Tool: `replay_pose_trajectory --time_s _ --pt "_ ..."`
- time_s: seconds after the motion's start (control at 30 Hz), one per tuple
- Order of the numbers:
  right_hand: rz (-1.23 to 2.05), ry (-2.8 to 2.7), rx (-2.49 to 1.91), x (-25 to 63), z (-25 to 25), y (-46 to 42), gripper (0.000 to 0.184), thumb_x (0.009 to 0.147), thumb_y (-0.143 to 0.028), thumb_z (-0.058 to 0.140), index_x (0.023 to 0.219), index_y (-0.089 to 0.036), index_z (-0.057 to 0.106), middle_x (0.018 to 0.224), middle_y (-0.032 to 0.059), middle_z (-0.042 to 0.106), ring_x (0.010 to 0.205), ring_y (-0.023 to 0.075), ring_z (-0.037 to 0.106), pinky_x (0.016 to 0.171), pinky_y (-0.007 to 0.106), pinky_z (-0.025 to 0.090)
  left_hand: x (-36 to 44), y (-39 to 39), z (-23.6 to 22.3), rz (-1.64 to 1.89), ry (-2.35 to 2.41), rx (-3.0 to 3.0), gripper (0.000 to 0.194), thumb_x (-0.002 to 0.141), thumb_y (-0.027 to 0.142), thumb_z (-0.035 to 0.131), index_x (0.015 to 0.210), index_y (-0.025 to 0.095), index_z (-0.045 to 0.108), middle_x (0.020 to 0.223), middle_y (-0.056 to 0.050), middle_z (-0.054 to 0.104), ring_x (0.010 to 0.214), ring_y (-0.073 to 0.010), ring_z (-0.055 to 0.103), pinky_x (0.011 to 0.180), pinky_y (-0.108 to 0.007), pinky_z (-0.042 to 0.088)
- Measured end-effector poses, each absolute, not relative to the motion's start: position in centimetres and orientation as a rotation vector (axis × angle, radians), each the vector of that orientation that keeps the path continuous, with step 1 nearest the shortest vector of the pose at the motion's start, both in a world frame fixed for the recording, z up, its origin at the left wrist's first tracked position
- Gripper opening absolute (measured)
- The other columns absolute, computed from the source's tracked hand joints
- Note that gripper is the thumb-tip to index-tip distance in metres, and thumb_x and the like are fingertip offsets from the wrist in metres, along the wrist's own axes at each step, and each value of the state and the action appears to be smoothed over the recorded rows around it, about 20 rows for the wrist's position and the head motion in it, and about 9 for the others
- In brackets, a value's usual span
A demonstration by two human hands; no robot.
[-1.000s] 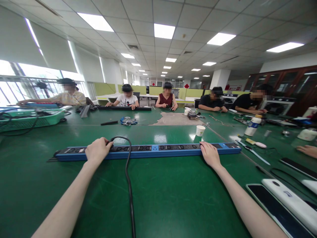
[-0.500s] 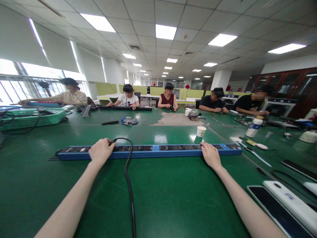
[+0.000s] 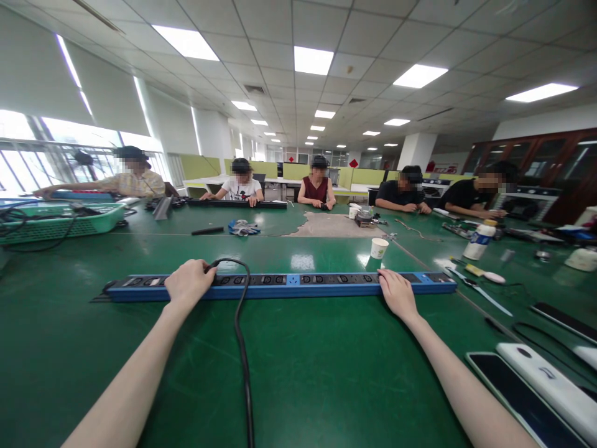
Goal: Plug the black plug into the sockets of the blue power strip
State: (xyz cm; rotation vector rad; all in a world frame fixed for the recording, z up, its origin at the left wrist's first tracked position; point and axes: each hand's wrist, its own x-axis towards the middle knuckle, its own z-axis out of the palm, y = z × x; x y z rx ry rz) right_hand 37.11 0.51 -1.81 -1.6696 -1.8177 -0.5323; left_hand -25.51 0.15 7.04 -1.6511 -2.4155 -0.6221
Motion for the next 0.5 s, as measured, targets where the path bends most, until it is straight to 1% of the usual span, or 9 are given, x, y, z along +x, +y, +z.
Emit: replay_pose_trajectory --time_s 0.17,0.27,0.4,0.5 --pt "-0.536 -1.822 -1.671 37.2 -1.7 0.4 0.048 0.108 -0.04 0.028 0.137 -0.028 0.064 0.141 0.0052 0.067 0.134 0.0243 0.055 0.108 0.042 0.039 -25.0 -1.2 10.1 -0.799 -2.205 -1.547 0.051 0.096 0.058 0.049 0.118 0.021 0.075 0.123 -0.018 0.068 0.109 -0.0373 0.063 0.085 -0.045 0.051" --pt "-0.537 -1.819 -1.675 37.1 -1.7 0.4 0.048 0.108 -0.039 0.028 0.137 -0.028 0.065 0.141 0.0055 0.067 0.133 0.0243 0.055 0.108 0.042 0.039 -25.1 -1.7 12.3 -0.797 -2.127 -1.615 0.052 0.096 0.061 0.048 0.119 0.024 0.075 0.124 -0.016 0.069 0.11 -0.037 0.062 0.085 -0.044 0.05" --pt "-0.533 -1.815 -1.682 37.1 -1.8 0.5 0.048 0.108 -0.039 0.028 0.137 -0.027 0.065 0.14 0.0061 0.067 0.133 0.0248 0.056 0.108 0.042 0.039 -25.6 -1.1 12.8 -0.569 -2.143 -1.943 0.049 0.092 0.059 0.051 0.117 0.026 0.076 0.122 -0.013 0.072 0.103 -0.0331 0.066 0.08 -0.037 0.05" --pt "-0.525 -1.819 -1.678 37.2 -1.8 0.5 0.049 0.108 -0.039 0.028 0.137 -0.028 0.065 0.141 0.006 0.067 0.132 0.0247 0.056 0.109 0.043 0.039 -26.1 0.2 11.3 -0.308 -2.189 -2.168 0.044 0.087 0.049 0.055 0.116 0.024 0.075 0.114 -0.012 0.076 0.101 -0.03 0.069 0.08 -0.033 0.05"
